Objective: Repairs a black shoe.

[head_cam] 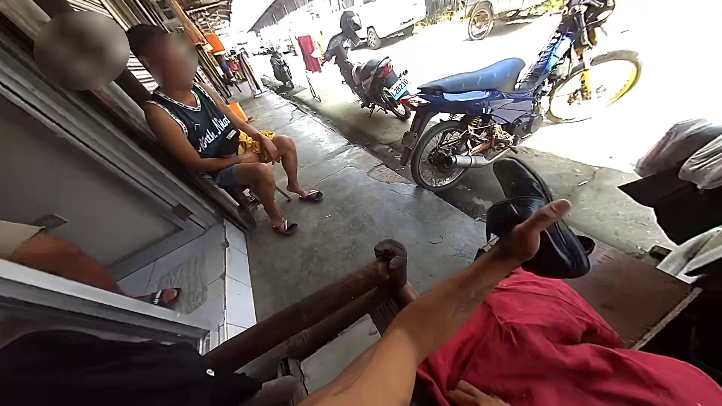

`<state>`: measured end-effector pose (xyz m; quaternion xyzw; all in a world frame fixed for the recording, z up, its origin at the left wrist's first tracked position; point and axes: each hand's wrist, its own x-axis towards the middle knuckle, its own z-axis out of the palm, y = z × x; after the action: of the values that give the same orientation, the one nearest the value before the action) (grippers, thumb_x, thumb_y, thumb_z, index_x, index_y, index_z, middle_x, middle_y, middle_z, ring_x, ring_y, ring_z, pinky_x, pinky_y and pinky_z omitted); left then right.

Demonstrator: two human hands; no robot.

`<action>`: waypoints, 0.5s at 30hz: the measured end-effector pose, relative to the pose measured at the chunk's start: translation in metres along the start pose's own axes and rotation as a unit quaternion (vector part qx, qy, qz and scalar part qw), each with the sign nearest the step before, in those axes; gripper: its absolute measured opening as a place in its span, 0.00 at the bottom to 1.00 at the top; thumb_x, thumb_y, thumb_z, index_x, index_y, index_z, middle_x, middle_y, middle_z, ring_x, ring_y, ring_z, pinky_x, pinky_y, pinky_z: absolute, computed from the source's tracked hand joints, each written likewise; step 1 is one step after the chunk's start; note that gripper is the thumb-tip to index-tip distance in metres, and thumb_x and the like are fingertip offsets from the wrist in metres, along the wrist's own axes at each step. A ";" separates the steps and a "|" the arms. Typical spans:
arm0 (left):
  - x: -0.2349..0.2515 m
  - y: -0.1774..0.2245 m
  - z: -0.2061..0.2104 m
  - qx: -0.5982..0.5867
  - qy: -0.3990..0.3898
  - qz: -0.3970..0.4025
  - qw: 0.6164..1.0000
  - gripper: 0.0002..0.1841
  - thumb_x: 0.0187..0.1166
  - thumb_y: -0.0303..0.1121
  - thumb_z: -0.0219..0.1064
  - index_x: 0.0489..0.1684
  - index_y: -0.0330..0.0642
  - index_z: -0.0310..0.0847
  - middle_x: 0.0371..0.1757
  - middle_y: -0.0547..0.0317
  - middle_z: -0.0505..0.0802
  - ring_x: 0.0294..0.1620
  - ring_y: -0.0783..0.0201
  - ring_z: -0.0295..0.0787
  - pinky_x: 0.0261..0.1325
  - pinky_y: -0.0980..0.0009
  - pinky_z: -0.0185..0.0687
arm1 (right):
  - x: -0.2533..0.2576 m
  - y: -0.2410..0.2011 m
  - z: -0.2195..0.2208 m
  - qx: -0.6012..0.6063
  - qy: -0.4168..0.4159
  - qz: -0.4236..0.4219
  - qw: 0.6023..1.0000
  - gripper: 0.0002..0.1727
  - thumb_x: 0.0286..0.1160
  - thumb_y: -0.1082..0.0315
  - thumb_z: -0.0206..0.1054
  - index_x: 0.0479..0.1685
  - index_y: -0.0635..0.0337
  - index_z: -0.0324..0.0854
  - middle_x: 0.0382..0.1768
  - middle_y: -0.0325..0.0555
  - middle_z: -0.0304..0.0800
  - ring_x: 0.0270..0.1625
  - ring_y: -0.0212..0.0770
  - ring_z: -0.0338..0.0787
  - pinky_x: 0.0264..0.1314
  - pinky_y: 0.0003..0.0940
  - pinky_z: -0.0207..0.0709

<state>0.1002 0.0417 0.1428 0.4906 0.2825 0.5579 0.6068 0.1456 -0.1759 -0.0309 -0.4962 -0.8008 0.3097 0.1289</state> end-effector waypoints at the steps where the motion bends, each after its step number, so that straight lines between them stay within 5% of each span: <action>1: -0.010 0.006 0.005 -0.010 -0.036 -0.020 0.999 0.16 0.89 0.23 0.50 0.61 0.16 0.75 0.50 0.44 0.88 0.51 0.73 0.83 0.63 0.75 0.78 | -0.001 -0.004 -0.003 0.017 -0.015 -0.001 1.000 0.14 0.77 0.69 0.63 0.52 0.59 0.94 0.52 0.54 0.96 0.52 0.60 0.95 0.53 0.67 0.83; 3: -0.039 -0.009 -0.003 0.008 -0.200 -0.032 0.979 0.12 0.76 0.24 0.63 0.50 0.22 0.80 0.39 0.56 0.92 0.42 0.76 0.88 0.55 0.74 0.85 | -0.010 -0.028 -0.045 0.120 -0.017 0.017 0.992 0.15 0.80 0.72 0.63 0.57 0.68 0.91 0.57 0.60 0.95 0.60 0.58 0.94 0.67 0.60 0.81; 5: -0.069 -0.024 -0.018 0.164 -0.423 -0.094 0.886 0.23 0.69 0.37 0.78 0.54 0.25 0.84 0.42 0.50 0.94 0.45 0.68 0.90 0.59 0.66 0.86 | -0.051 0.002 -0.076 0.273 0.110 -0.041 0.955 0.14 0.82 0.65 0.65 0.48 0.66 0.93 0.51 0.53 0.97 0.59 0.45 0.95 0.69 0.43 0.85; 7: -0.092 -0.038 -0.031 0.298 -0.566 -0.104 0.761 0.34 0.63 0.56 0.81 0.58 0.36 0.87 0.51 0.49 0.95 0.54 0.62 0.91 0.65 0.56 0.85 | -0.107 0.044 -0.089 0.360 0.314 -0.103 0.872 0.15 0.85 0.50 0.64 0.46 0.46 0.94 0.45 0.34 0.97 0.48 0.34 0.95 0.55 0.33 0.90; 8: -0.096 -0.045 -0.039 0.315 -0.598 -0.084 0.733 0.36 0.62 0.63 0.79 0.58 0.40 0.88 0.52 0.53 0.95 0.56 0.66 0.91 0.65 0.57 0.86 | -0.123 0.054 -0.095 0.374 0.418 -0.101 0.822 0.14 0.85 0.46 0.63 0.47 0.37 0.92 0.45 0.27 0.94 0.38 0.28 0.91 0.42 0.26 0.86; 10: -0.098 -0.052 -0.049 0.251 -0.623 -0.041 0.740 0.35 0.63 0.64 0.78 0.60 0.46 0.88 0.52 0.66 0.95 0.56 0.79 0.89 0.63 0.69 0.87 | -0.126 0.066 -0.105 0.421 0.513 -0.085 0.743 0.15 0.82 0.41 0.63 0.58 0.30 0.87 0.65 0.29 0.89 0.26 0.23 0.82 0.26 0.19 0.77; 12: -0.092 -0.048 -0.046 0.193 -0.649 -0.035 0.735 0.32 0.65 0.59 0.80 0.62 0.48 0.86 0.54 0.72 0.94 0.58 0.83 0.87 0.64 0.74 0.87 | -0.106 0.071 -0.105 0.499 0.466 -0.073 0.727 0.35 0.74 0.36 0.68 0.81 0.33 0.68 0.84 0.36 0.73 0.20 0.25 0.77 0.18 0.21 0.73; 13: -0.090 -0.044 -0.043 0.186 -0.659 -0.043 0.728 0.31 0.65 0.57 0.81 0.62 0.48 0.86 0.54 0.73 0.94 0.58 0.84 0.87 0.63 0.76 0.87 | -0.094 0.069 -0.101 0.548 0.410 -0.052 0.727 0.47 0.68 0.33 0.72 0.88 0.35 0.59 0.83 0.36 0.75 0.18 0.27 0.75 0.15 0.22 0.72; 15: -0.082 -0.043 -0.043 0.174 -0.662 -0.060 0.727 0.30 0.65 0.54 0.82 0.62 0.47 0.85 0.54 0.73 0.94 0.58 0.84 0.87 0.64 0.76 0.86 | -0.090 0.072 -0.091 0.590 0.268 -0.013 0.762 0.55 0.61 0.28 0.74 0.91 0.38 0.57 0.54 0.32 0.91 0.18 0.24 0.74 0.17 0.20 0.69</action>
<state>0.0614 -0.0205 0.0717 0.8145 -0.0700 -0.0048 0.5760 0.2862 -0.1985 0.0034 -0.3745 -0.3992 0.5734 0.6096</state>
